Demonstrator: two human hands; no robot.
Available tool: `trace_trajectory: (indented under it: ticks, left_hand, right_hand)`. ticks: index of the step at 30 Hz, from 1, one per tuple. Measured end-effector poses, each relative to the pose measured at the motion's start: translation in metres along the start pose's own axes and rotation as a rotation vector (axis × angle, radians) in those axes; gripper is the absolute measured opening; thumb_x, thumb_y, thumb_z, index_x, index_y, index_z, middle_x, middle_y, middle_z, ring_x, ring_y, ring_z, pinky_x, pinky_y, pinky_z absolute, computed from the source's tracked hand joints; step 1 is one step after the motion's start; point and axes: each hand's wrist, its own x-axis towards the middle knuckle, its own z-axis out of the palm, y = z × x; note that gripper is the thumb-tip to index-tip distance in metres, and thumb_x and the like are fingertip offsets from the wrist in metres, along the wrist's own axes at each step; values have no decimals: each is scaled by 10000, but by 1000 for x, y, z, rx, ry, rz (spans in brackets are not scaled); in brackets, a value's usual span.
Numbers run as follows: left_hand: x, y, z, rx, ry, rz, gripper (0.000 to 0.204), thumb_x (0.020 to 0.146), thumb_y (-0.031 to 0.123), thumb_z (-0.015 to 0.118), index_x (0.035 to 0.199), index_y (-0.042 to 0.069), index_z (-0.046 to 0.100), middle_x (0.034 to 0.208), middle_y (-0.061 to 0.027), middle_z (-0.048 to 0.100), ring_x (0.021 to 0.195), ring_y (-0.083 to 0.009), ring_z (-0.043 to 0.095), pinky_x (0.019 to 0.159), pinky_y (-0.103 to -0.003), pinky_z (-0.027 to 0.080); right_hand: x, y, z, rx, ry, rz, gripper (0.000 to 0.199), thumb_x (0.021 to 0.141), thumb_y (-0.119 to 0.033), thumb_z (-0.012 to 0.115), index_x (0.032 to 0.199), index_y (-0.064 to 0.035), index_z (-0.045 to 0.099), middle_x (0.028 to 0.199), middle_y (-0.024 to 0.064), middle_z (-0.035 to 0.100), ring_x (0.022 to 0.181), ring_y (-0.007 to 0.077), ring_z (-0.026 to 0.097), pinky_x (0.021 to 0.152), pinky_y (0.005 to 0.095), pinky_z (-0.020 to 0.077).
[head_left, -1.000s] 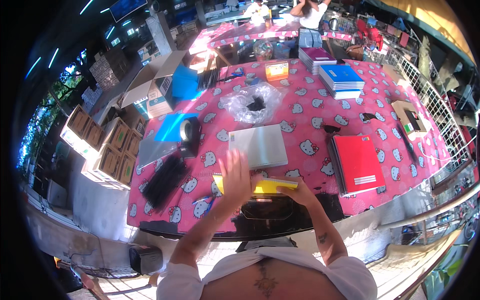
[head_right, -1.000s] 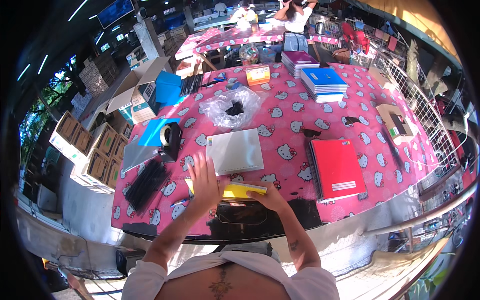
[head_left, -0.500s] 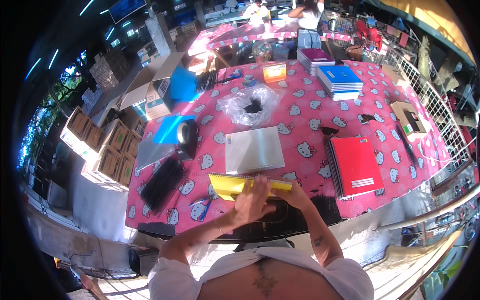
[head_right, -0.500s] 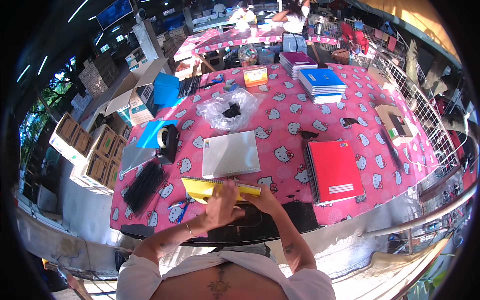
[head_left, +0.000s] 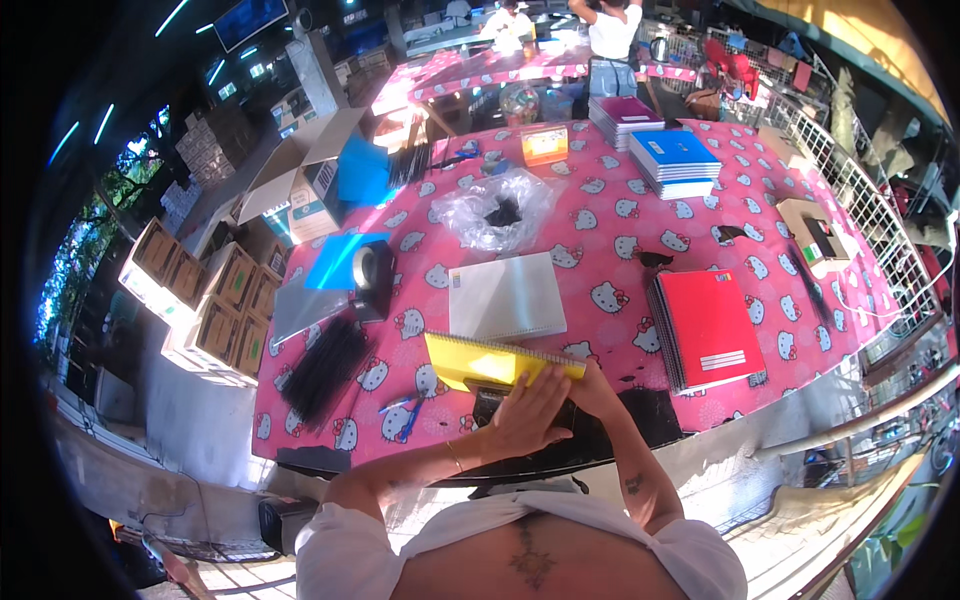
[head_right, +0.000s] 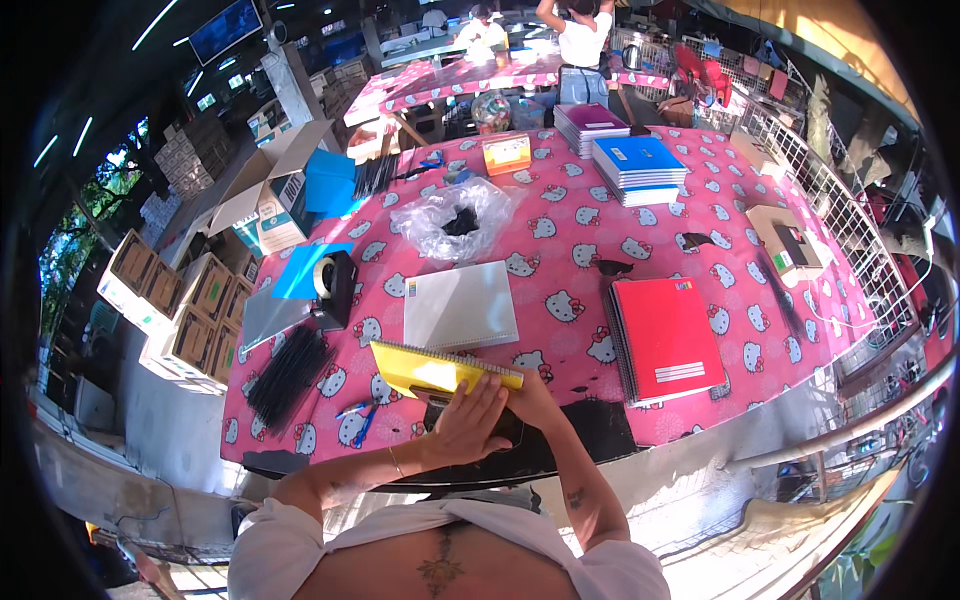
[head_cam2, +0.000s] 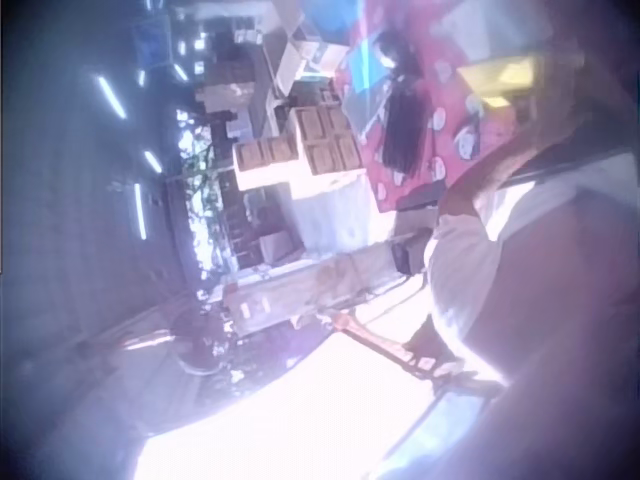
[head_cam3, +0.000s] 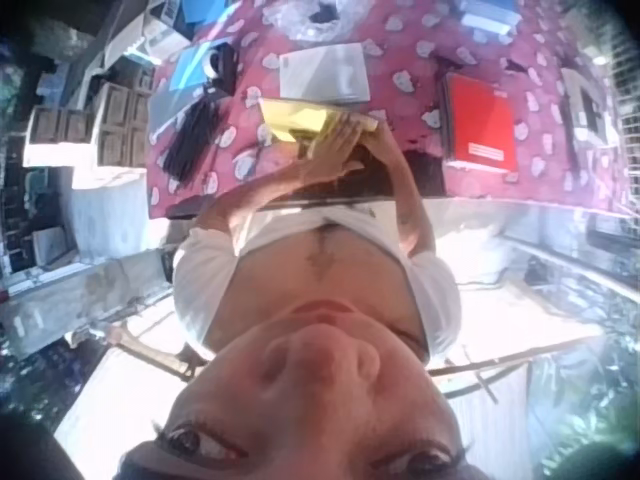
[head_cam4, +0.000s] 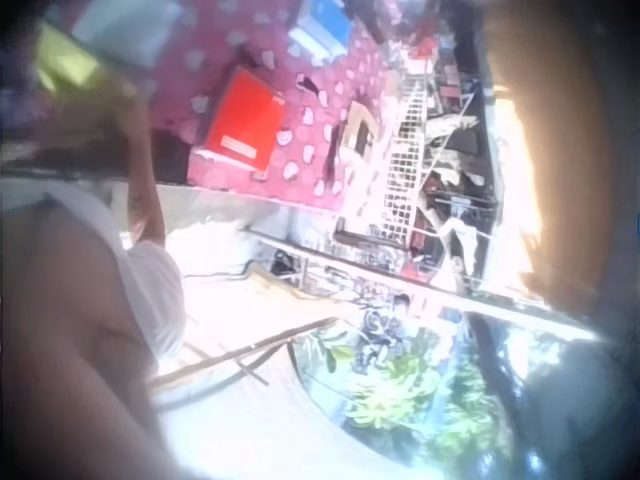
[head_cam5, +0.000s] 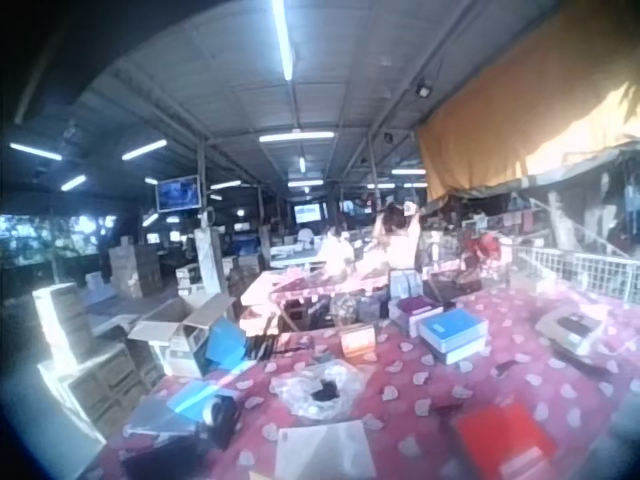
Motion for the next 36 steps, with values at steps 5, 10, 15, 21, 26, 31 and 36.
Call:
trace_trajectory:
  ticks: [5,10,15,21,26,31,36]
  left_hand:
    - [85,-20,-66,-15,56,-76,837,940,580,486,1456,-71,382,1553,-254,348,1477,-386,285,1177,-551,186]
    - [-8,11,-55,-230,29,-64,795,926,485,592,1415,-110,394,1483,-305,391,1412,-428,356,1117,-565,297]
    - [-111,-88,-42,-285,28,-882,725,920,342,641,1491,16,337,1489,-310,348,1374,-501,344,1103,-638,280]
    - [-224,-105,-21,-187,-227,-816,732,935,361,626,1512,36,313,1522,-278,326,1406,-468,306,1111,-635,273]
    - [-214,-110,-19,-42,-116,-741,675,952,344,597,1495,29,348,1453,-267,403,1354,-446,375,1090,-616,302]
    - [-209,-120,-38,-577,191,-907,517,995,331,541,1408,32,453,1101,-182,637,994,-347,634,910,-508,512]
    - [-130,-80,-108,-1704,227,-1176,381,1037,312,498,1331,71,511,1047,-125,675,890,-245,685,822,-423,575]
  right_hand:
    - [-11,11,-8,16,-3,-52,328,912,-62,660,1211,66,621,1002,70,715,933,109,622,828,309,524]
    - [-30,-8,22,-134,203,-62,291,942,-90,634,1200,44,626,930,84,699,848,101,604,782,286,508]
    - [-98,-1,80,-169,634,-13,234,910,-140,714,1081,-24,604,983,74,620,906,147,574,820,298,476]
    - [-90,2,138,-807,260,-454,337,773,-140,786,1077,-126,641,1096,91,548,1088,338,510,942,477,431]
    - [-34,12,153,-1061,350,-369,352,807,-178,728,1155,-180,677,1132,70,541,1108,333,487,929,462,404]
    - [-7,-48,169,-1151,408,-627,334,840,-158,708,1171,-129,675,1142,61,603,1080,305,555,913,454,422]
    - [34,-80,141,-1205,241,-502,240,915,-222,662,1113,-91,693,968,108,708,891,334,666,811,451,496]
